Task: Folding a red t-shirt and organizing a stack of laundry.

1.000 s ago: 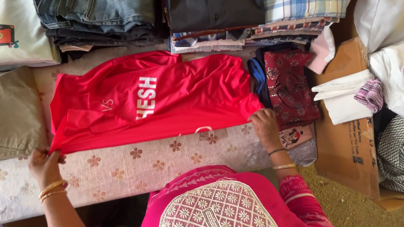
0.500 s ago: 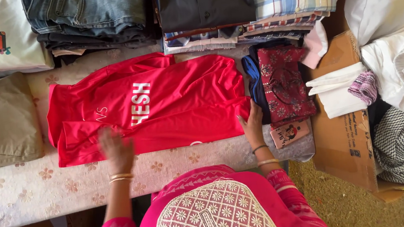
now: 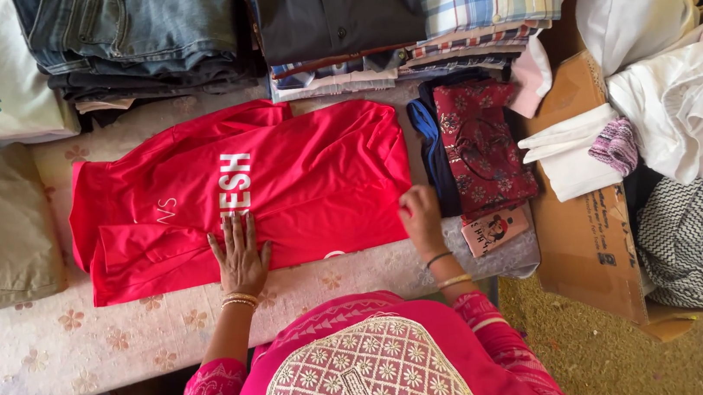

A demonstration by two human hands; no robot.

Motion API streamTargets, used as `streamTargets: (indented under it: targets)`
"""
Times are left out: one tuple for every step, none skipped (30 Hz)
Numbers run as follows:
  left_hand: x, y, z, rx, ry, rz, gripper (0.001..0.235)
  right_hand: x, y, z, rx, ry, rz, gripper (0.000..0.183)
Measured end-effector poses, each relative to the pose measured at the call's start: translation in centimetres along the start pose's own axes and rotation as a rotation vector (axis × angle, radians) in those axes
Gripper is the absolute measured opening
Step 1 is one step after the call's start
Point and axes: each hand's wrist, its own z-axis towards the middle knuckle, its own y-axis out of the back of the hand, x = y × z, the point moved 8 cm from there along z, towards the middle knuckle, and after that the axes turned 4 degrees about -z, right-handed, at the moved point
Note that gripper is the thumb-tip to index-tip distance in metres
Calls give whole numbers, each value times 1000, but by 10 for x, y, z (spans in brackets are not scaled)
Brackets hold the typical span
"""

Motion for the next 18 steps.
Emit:
streamTargets:
  targets:
    - [0,-1,0,0,-4,-1,75,6,2,-4,-2,-3,-2,27]
    - [0,0,0,-5,-7,-8,75,18,-4,-8,87,78,22,27]
    - [1,0,0,-11,-9,-14,75,31,-9,-13,175,159,46,28]
    - [1,0,0,-10,-12,-14,75,34,-5,-12,174,156,46,28]
    - [1,0,0,-10,-12,-20,75,37,-5,-12,213,164,67,32]
    - [1,0,-1,-10,-11,-27,75,40,-4,-12,253,173,89,36]
    - [0,0,0,-9,-12,-27,75,33,-3,-10,254,172,89,36]
    - [1,-1,-1,-3,-8,-13,75,24,-2,-9,236,126,41,36]
    - [1,-1,-2,2,-4,1,75,14,0,-7,218,81,-8,36]
    - [0,0,-2,3,-5,2,75,4,1,-8,218,79,-7,36]
    - [-1,2,-2,-2,-8,-10,76,-10,4,-8,195,23,-75,37]
    - [-1,4,0,-11,-9,-22,76,-24,7,-6,170,-30,-143,38]
    - [-1,3,0,-12,-10,-21,76,-22,7,-6,168,-29,-142,38]
    - [0,2,-1,-4,-6,-6,76,-21,10,-7,147,-49,-164,39]
    - [1,0,-2,4,-3,9,75,-19,12,-8,125,-68,-186,41]
    - [1,0,-1,3,-2,9,75,-9,18,-6,124,-67,-186,41]
    - [0,0,0,0,-4,-4,75,8,20,-4,151,13,-171,39]
    - [1,1,-1,1,-5,-16,75,25,23,-4,178,91,-155,37]
